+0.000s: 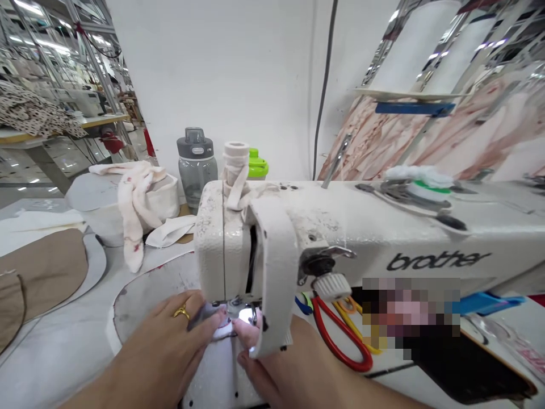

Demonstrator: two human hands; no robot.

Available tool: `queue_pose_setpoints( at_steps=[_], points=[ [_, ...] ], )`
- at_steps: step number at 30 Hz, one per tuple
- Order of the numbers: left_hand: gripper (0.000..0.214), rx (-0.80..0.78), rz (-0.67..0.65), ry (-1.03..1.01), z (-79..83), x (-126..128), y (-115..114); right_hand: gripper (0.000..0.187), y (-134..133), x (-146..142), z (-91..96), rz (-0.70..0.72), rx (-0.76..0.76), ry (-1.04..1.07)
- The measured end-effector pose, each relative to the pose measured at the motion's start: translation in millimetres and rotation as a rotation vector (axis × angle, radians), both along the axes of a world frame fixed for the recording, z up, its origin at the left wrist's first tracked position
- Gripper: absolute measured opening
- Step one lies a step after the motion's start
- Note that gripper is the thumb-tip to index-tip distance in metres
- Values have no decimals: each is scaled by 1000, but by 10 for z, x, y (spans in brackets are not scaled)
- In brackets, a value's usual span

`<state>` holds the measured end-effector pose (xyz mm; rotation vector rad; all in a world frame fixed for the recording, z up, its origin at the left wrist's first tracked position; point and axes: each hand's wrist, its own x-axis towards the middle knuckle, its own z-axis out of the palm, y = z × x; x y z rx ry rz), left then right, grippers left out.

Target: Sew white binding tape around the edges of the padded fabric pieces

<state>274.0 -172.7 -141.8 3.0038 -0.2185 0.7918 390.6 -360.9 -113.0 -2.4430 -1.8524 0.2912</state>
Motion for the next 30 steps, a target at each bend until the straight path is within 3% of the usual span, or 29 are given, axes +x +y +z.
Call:
queue_pose_setpoints(
  at_steps=[6, 11, 17, 30],
  points=[
    [38, 80, 42, 63, 11, -33, -2, 34, -26, 11, 40, -29, -1, 74],
    [35, 53, -78, 191, 155, -83, 154, 32, -34, 23, 46, -22, 12, 78],
    [35, 117, -130, 156, 183, -58, 241, 34, -29, 26, 71, -7, 19, 22],
    [58, 236, -110, 190, 243, -54, -138, 32, -59, 30, 46, 16, 145, -22]
  ],
)
